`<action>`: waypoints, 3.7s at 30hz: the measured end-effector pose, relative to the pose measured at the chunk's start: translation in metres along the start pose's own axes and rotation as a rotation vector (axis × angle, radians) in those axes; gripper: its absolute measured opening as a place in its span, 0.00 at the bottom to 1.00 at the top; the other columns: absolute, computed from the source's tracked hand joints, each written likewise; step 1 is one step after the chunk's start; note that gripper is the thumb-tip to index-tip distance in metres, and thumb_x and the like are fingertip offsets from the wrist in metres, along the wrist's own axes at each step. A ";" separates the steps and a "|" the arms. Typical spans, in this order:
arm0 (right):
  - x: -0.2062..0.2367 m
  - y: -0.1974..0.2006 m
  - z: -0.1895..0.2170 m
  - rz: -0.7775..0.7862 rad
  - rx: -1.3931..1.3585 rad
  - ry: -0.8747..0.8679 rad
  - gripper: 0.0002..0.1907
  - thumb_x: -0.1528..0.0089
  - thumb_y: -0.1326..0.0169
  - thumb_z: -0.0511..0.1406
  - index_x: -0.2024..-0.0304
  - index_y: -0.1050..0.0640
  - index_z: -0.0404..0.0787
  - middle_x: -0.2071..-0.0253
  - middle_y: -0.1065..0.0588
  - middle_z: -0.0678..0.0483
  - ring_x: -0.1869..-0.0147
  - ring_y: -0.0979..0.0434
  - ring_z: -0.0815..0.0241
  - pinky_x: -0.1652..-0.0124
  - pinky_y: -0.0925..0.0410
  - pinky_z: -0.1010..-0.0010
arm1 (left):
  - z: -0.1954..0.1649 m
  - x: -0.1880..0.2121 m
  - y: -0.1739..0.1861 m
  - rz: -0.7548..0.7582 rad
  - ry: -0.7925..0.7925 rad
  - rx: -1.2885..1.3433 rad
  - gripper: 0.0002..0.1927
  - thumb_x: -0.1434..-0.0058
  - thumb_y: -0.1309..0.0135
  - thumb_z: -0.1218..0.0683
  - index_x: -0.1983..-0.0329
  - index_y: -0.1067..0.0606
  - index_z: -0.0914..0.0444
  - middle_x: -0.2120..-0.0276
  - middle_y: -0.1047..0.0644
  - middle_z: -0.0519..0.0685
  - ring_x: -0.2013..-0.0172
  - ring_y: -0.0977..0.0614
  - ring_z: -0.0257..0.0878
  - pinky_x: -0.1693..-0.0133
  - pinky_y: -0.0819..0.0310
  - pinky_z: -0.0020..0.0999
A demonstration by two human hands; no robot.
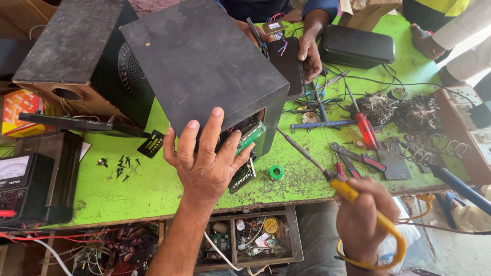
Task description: The person repairs an audio speaker cabinet at a workbench, holding a green circuit board against the open compartment and soldering its connections with a soldering iron. They reposition the board, pick up the iron and pliers, and continue soldering different joints on the board.
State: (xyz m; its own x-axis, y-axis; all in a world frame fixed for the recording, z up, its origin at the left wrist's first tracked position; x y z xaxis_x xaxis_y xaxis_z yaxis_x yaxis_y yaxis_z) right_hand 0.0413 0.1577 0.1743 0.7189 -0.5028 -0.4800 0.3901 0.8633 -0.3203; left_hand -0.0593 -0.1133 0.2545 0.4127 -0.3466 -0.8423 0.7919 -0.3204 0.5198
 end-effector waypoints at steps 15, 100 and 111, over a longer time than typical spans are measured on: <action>-0.002 -0.033 0.036 0.154 0.405 0.286 0.26 0.29 0.48 0.48 0.58 0.22 0.28 0.66 0.23 0.45 0.67 0.21 0.57 0.63 0.30 0.73 | -0.003 -0.003 0.004 0.006 0.012 -0.004 0.18 0.34 0.33 0.35 0.59 0.14 0.51 0.34 0.27 0.44 0.34 0.40 0.46 0.31 0.52 0.57; -0.003 -0.043 0.043 0.309 0.361 0.258 0.23 0.30 0.48 0.45 0.52 0.23 0.28 0.66 0.22 0.46 0.66 0.22 0.58 0.62 0.30 0.70 | -0.005 -0.005 0.006 0.015 0.013 -0.020 0.16 0.36 0.32 0.36 0.59 0.15 0.50 0.34 0.29 0.46 0.33 0.42 0.48 0.31 0.52 0.58; -0.002 -0.045 0.038 0.295 0.381 0.264 0.23 0.30 0.49 0.45 0.52 0.23 0.27 0.64 0.22 0.45 0.63 0.20 0.55 0.60 0.28 0.69 | -0.003 -0.003 0.005 0.017 0.015 -0.009 0.16 0.37 0.30 0.36 0.59 0.15 0.50 0.33 0.29 0.45 0.32 0.42 0.47 0.30 0.52 0.58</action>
State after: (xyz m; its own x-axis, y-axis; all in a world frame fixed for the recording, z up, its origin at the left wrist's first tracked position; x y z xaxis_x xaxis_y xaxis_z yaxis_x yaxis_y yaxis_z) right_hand 0.0446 0.1211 0.2210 0.6792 -0.1889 -0.7092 0.4100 0.8991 0.1532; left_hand -0.0554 -0.1109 0.2595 0.4331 -0.3383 -0.8354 0.7887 -0.3064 0.5329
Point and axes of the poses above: each hand's wrist, its own x-axis away from the middle knuckle, its own y-axis out of the back of the hand, z = x × y, the point moved 6 cm from there along -x, towards the middle knuckle
